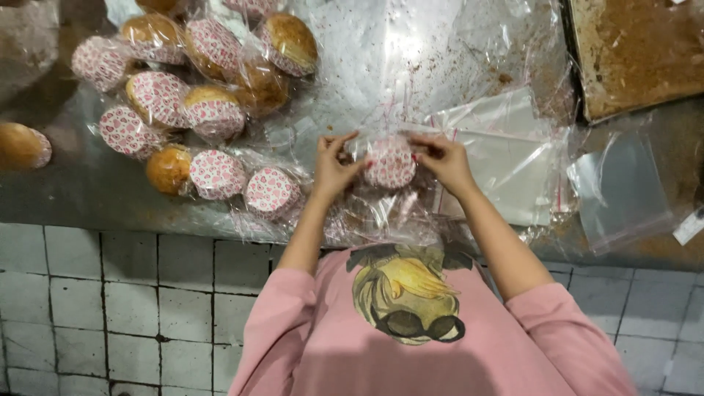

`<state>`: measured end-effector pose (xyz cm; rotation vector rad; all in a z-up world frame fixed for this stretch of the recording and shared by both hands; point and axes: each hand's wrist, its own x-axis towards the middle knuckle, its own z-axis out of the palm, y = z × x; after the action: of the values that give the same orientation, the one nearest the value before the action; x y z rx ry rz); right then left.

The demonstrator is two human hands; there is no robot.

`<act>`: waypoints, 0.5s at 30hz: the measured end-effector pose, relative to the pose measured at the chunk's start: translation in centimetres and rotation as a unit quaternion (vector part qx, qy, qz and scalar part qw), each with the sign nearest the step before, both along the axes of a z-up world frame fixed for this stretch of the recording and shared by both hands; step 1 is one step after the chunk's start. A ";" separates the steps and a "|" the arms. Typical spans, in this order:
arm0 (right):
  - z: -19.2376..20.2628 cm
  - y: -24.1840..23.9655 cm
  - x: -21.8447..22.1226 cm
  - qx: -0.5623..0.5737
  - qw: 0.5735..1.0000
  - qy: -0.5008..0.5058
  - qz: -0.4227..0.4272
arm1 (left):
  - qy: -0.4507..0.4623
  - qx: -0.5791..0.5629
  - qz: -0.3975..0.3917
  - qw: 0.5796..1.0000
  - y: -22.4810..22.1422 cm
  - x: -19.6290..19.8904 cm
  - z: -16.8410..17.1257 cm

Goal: The person picks up bread rolls in paper cups from a metal table and inserts them one at a time into plastic bags.

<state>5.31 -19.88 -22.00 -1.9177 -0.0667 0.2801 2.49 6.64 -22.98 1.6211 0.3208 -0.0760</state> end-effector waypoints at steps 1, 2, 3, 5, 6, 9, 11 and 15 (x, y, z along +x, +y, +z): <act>0.1 -0.2 -0.5 -0.009 1.000 -0.004 0.008 | -0.040 0.079 -0.121 0.989 0.5 0.1 2.1; 0.3 -0.4 -0.7 -0.020 1.000 -0.009 0.016 | -0.081 0.157 -0.240 0.955 1.0 0.5 4.2; 1.9 -0.1 -0.9 -0.020 1.000 -0.013 0.017 | -0.083 0.158 -0.238 0.955 0.5 0.7 6.5; 5.1 0.6 -1.9 0.117 0.986 0.006 0.115 | -0.103 0.171 -0.397 0.896 -0.4 0.6 11.1; 7.6 1.5 -0.9 0.118 0.986 0.005 0.117 | -0.103 0.173 -0.395 0.897 0.3 0.9 11.4; 13.2 3.7 3.2 0.185 0.972 -0.024 0.144 | -0.005 0.068 -0.411 0.909 4.0 3.1 11.6; 14.2 4.8 7.1 0.184 0.983 0.020 -0.017 | -0.029 0.028 -0.181 0.983 8.8 5.7 11.1; 10.8 9.8 20.5 0.286 0.935 0.179 -0.111 | -0.121 -0.373 0.188 0.901 17.7 11.3 13.8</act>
<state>25.81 -10.12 -11.17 -1.2580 0.2826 0.4027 13.81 24.31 -9.16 0.7739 0.3503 0.2695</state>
